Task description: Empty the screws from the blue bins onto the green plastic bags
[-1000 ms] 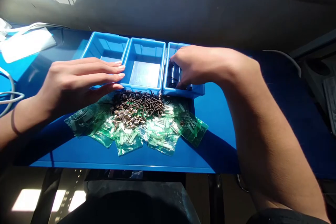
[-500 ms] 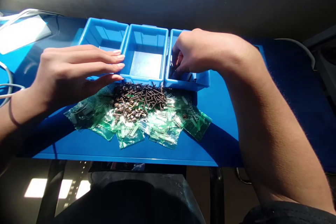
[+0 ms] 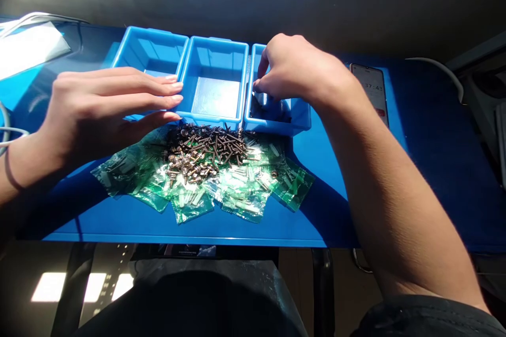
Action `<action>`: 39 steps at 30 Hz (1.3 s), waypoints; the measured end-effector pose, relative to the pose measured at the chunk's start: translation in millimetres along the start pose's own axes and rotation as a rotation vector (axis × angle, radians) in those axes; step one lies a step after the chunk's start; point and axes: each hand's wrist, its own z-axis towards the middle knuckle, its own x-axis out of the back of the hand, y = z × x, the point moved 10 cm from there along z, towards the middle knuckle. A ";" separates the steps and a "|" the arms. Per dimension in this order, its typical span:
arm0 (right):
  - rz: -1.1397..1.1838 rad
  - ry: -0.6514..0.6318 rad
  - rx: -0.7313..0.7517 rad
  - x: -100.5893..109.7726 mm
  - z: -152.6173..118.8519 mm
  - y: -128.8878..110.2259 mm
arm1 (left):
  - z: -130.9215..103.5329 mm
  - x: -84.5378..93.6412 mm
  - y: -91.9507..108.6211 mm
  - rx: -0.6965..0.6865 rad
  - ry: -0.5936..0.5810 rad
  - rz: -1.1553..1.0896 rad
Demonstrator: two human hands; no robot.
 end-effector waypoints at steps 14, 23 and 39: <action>0.013 -0.044 0.061 -3.6 1.7 -4.0 | -0.2 -0.4 -0.3 0.005 -0.009 -0.001; -0.001 -0.030 0.071 -4.7 0.9 -9.0 | -0.6 -0.5 1.1 -0.003 -0.007 0.005; -0.073 -0.235 0.274 -6.7 -7.5 -3.1 | 0.0 -0.4 2.3 -0.001 0.010 0.011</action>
